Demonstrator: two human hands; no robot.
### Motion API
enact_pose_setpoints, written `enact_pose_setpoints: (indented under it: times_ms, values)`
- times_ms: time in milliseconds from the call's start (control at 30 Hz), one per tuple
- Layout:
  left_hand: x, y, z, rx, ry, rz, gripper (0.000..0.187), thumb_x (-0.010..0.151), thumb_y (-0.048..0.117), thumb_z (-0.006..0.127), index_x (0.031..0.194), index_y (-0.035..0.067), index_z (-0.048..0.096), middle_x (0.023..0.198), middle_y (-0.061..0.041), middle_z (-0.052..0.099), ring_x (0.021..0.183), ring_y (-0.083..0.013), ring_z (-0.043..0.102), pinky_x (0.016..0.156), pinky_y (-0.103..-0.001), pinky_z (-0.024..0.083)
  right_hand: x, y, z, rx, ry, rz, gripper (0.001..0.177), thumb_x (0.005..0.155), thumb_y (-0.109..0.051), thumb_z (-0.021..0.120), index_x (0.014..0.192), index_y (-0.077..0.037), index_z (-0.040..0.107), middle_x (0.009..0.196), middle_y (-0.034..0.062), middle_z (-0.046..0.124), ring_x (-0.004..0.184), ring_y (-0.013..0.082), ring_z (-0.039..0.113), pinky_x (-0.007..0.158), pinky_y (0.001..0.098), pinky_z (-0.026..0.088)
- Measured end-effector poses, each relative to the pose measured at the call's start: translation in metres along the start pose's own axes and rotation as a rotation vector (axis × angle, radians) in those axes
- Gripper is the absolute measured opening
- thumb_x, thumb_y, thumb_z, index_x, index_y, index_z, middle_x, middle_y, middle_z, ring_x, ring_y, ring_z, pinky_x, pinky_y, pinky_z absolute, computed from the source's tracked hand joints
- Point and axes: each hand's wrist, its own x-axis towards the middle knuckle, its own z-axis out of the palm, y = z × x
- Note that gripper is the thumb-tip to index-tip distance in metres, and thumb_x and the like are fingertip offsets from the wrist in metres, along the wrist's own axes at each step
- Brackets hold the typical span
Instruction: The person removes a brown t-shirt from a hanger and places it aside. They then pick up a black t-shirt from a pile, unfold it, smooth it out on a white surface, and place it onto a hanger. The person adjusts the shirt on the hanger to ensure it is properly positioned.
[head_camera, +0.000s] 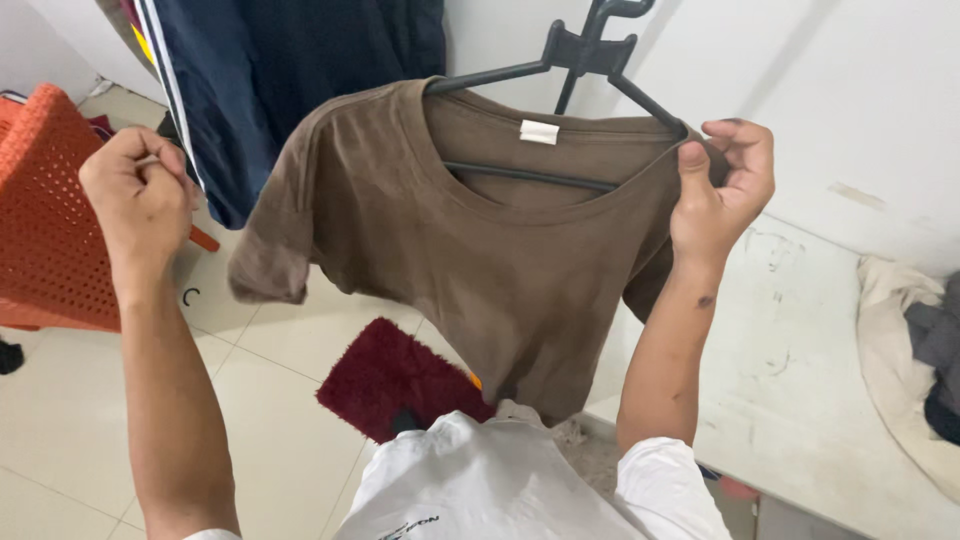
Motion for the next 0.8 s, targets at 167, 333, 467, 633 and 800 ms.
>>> enact_pose_setpoints:
  times_ms: [167,333,467,633,800]
  values:
    - [0.008,0.063,-0.022,-0.066,-0.217,0.307,0.016,0.092,0.001,0.059,0.107,-0.006,0.060,0.091,-0.015,0.066,0.079,-0.0226,0.065,0.070,-0.034,0.052,-0.008,-0.002,0.068,0.080,-0.133,-0.009,0.046,0.098,-0.037,0.088,0.115,-0.003,0.061,0.109,0.0016,0.064,0.097,0.0108,0.060,0.092,0.0240,0.049]
    - [0.023,0.085,-0.005,0.109,-0.262,0.379,0.023,0.102,0.014,0.073,0.112,-0.006,0.067,0.089,-0.017,0.068,0.076,-0.0234,0.066,0.069,-0.035,0.051,-0.005,-0.005,0.122,0.080,-0.218,0.048,0.040,0.098,-0.034,0.085,0.111,-0.004,0.062,0.101,0.0003,0.065,0.097,0.0112,0.061,0.094,0.0255,0.049]
    - [0.035,0.057,-0.001,0.144,-0.157,0.311,0.018,0.106,0.014,0.073,0.105,-0.004,0.072,0.082,-0.013,0.069,0.068,-0.0222,0.066,0.064,-0.034,0.050,0.007,0.000,0.149,0.024,-0.295,0.027,0.036,0.101,-0.032,0.082,0.114,-0.003,0.063,0.102,0.0007,0.067,0.099,0.0112,0.062,0.095,0.0255,0.050]
    - [0.068,0.029,-0.007,0.293,-0.127,0.509,0.021,0.106,0.016,0.076,0.100,-0.004,0.071,0.090,-0.014,0.071,0.077,-0.0275,0.070,0.070,-0.035,0.053,0.027,0.021,0.191,0.015,-0.295,0.093,0.035,0.100,-0.031,0.081,0.113,-0.004,0.064,0.102,0.0016,0.069,0.100,0.0130,0.065,0.095,0.0282,0.052]
    - [0.120,0.007,0.003,0.397,-0.095,0.568,0.024,0.105,0.020,0.077,0.099,-0.003,0.072,0.090,-0.013,0.071,0.079,-0.0293,0.070,0.071,-0.037,0.055,0.061,0.057,0.246,-0.068,-0.258,0.028,0.033,0.103,-0.034,0.076,0.112,-0.004,0.066,0.110,0.0041,0.071,0.109,0.0186,0.067,0.103,0.0334,0.052]
